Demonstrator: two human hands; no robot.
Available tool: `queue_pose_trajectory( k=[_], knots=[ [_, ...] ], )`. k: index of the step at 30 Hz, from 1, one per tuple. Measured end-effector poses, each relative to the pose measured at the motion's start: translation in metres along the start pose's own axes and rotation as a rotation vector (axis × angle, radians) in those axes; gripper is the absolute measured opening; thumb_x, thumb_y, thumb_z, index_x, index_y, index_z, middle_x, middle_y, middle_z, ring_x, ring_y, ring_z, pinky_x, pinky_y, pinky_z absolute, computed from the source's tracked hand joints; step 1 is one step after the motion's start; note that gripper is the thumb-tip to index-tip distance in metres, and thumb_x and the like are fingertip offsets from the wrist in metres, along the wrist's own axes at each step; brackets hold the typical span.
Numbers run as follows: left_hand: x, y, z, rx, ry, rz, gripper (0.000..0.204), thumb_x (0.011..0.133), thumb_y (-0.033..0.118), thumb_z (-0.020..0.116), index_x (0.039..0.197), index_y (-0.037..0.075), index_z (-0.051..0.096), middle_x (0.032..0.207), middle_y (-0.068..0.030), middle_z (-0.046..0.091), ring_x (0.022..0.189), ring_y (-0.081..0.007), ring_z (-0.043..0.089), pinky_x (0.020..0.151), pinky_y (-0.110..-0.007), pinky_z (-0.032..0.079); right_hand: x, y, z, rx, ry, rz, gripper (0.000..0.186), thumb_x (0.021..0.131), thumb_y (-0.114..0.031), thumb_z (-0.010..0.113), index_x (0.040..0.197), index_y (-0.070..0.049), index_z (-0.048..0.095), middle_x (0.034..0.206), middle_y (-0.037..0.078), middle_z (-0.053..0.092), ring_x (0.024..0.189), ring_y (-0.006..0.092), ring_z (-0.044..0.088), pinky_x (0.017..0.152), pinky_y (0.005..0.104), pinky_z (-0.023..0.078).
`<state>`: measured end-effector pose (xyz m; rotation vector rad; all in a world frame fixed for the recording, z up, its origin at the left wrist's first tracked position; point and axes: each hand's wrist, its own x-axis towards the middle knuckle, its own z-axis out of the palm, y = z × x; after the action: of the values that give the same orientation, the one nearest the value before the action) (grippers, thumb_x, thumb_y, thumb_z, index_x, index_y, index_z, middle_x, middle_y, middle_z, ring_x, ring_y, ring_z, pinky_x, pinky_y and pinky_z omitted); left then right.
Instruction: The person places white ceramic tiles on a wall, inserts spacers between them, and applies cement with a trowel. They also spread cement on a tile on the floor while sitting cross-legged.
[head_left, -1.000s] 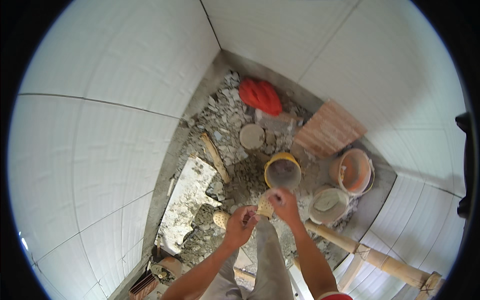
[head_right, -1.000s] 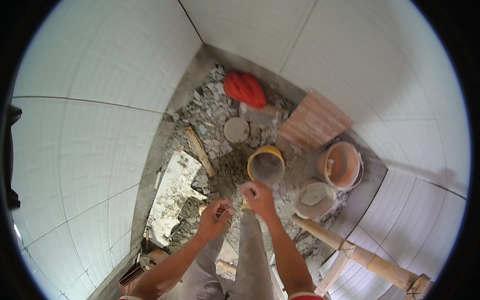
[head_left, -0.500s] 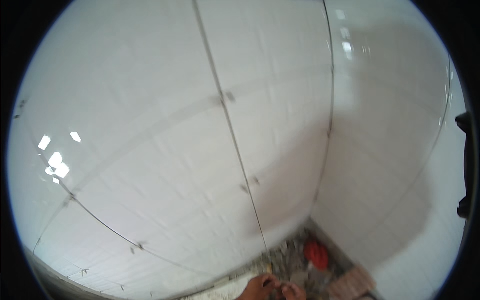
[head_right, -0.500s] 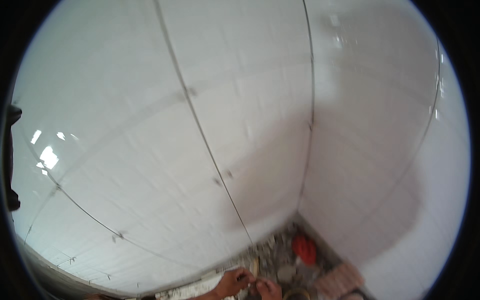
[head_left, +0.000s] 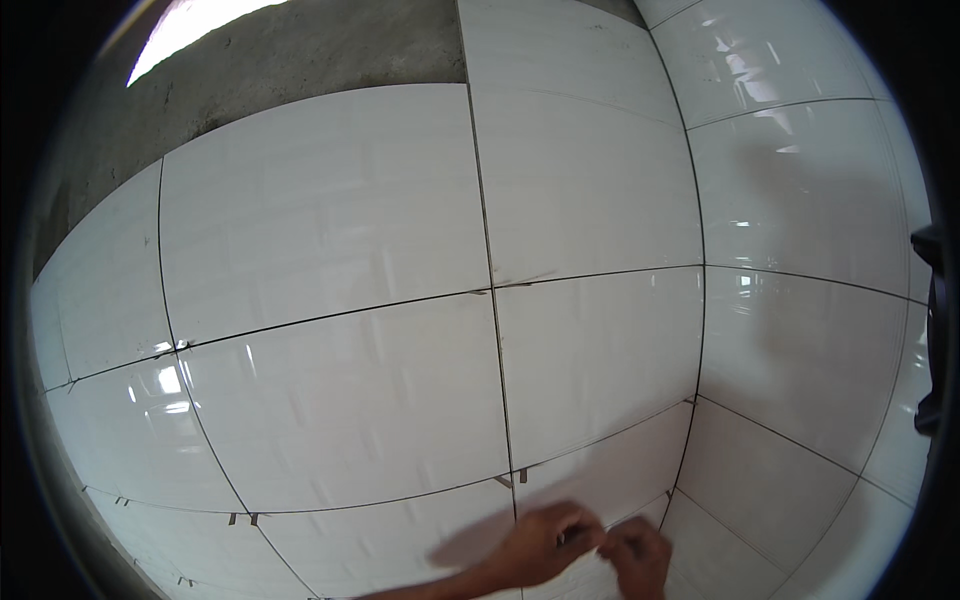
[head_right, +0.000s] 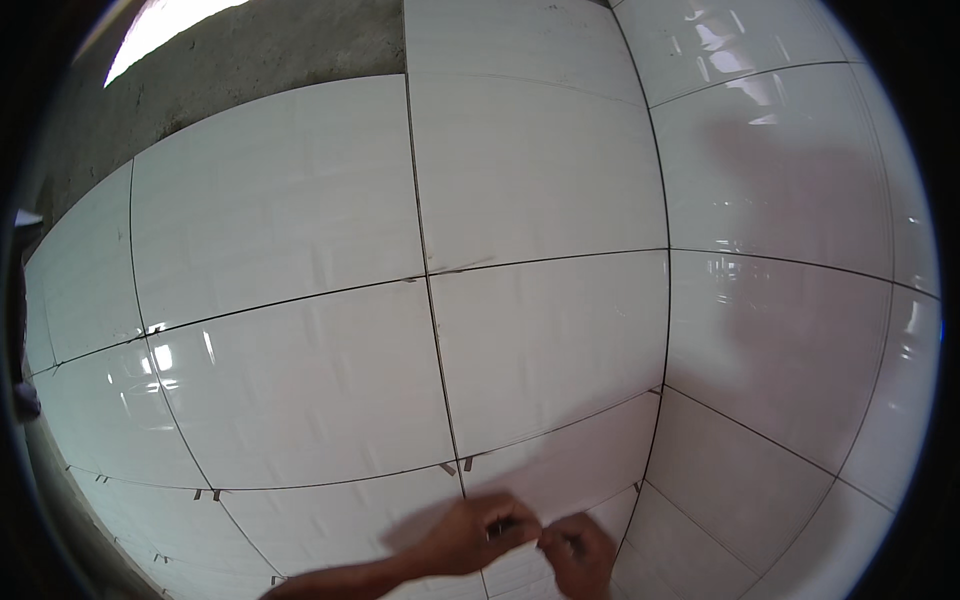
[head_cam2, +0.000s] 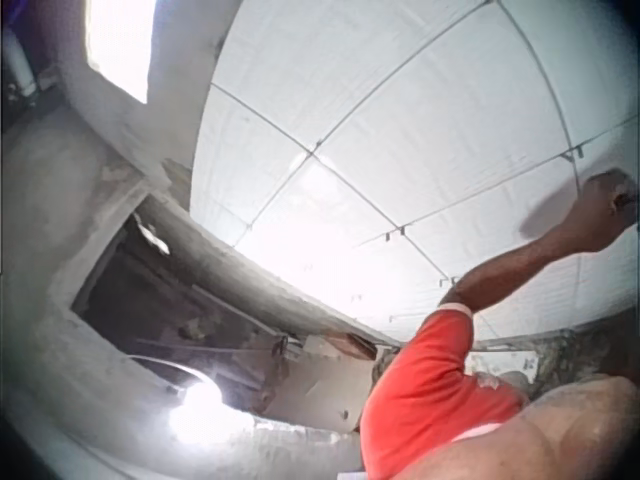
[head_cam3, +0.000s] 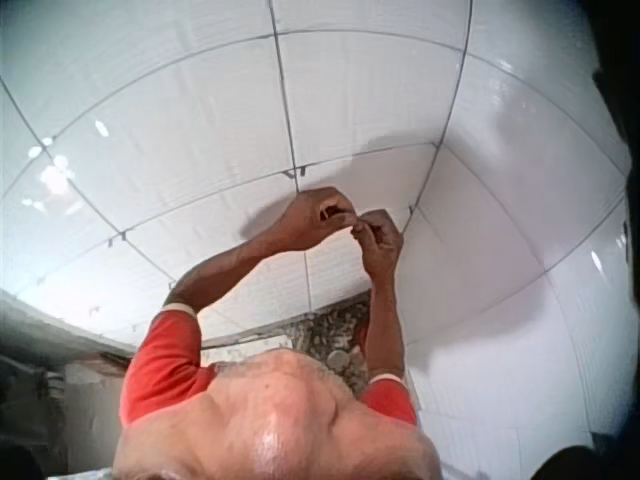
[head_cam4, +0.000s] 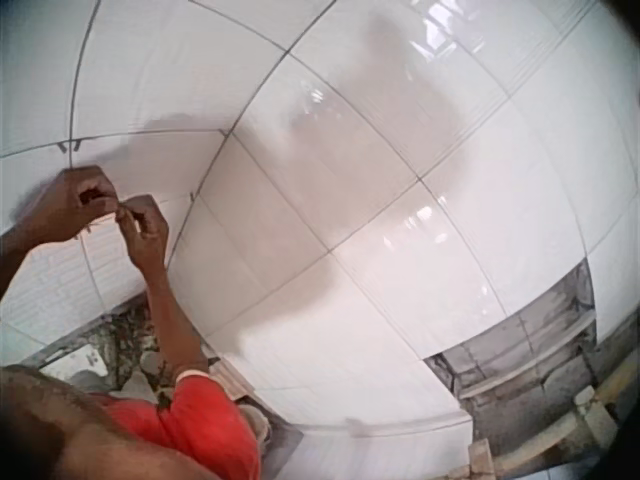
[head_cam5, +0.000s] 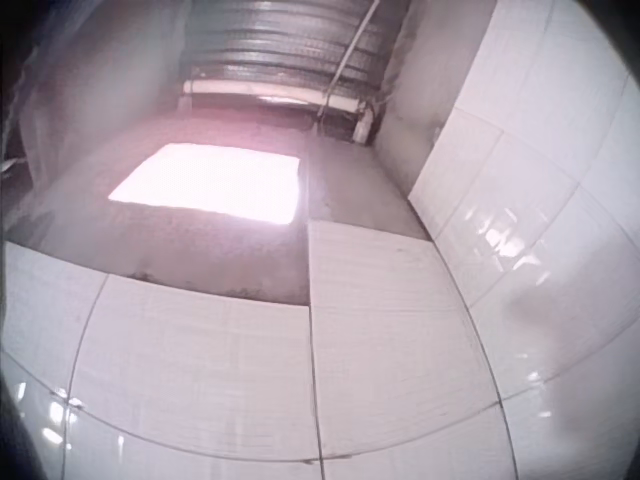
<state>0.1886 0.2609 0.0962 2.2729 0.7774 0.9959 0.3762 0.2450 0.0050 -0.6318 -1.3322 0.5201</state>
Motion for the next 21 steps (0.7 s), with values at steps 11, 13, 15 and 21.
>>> queue_pose_trajectory(
  k=[11, 13, 15, 21],
  knots=[
    [0.222, 0.211, -0.306, 0.982, 0.992, 0.539, 0.020, 0.097, 0.024, 0.067, 0.099, 0.007, 0.077, 0.091, -0.0055, 0.076, 0.088, -0.0208, 0.072, 0.087, -0.038, 0.055, 0.349, -0.157, 0.068, -0.336, 0.050, -0.799, 0.009, 0.093, -0.010, 0.071, 0.091, -0.002, 0.069, 0.082, 0.006, 0.065, 0.070, 0.0138, 0.059, 0.063, 0.0294, 0.048],
    [0.243, 0.226, -0.332, 1.118, 1.005, 0.332, 0.025, 0.094, 0.029, 0.068, 0.100, 0.008, 0.080, 0.098, -0.0093, 0.078, 0.099, -0.0307, 0.073, 0.095, -0.043, 0.056, 0.389, -0.180, 0.086, -0.514, 0.098, -0.972, 0.011, 0.096, -0.013, 0.070, 0.097, -0.002, 0.071, 0.080, 0.003, 0.063, 0.067, 0.0098, 0.055, 0.062, 0.0280, 0.045],
    [0.258, 0.238, -0.349, 1.149, 0.984, 0.217, 0.031, 0.092, 0.035, 0.071, 0.101, 0.007, 0.080, 0.100, -0.0102, 0.077, 0.100, -0.0304, 0.073, 0.093, -0.043, 0.057, 0.417, -0.201, 0.096, -0.592, 0.042, -1.058, 0.011, 0.094, -0.013, 0.069, 0.098, -0.002, 0.071, 0.083, 0.006, 0.065, 0.071, 0.0139, 0.058, 0.065, 0.0302, 0.047],
    [0.279, 0.250, -0.365, 0.924, 0.872, 0.071, 0.037, 0.086, 0.042, 0.081, 0.087, 0.006, 0.075, 0.083, -0.0072, 0.070, 0.079, -0.0193, 0.066, 0.075, -0.036, 0.053, 0.463, -0.226, 0.122, -0.647, 0.023, -1.136, 0.014, 0.094, -0.014, 0.063, 0.095, -0.004, 0.072, 0.090, 0.010, 0.066, 0.085, 0.0276, 0.065, 0.080, 0.0401, 0.051]
  ],
)
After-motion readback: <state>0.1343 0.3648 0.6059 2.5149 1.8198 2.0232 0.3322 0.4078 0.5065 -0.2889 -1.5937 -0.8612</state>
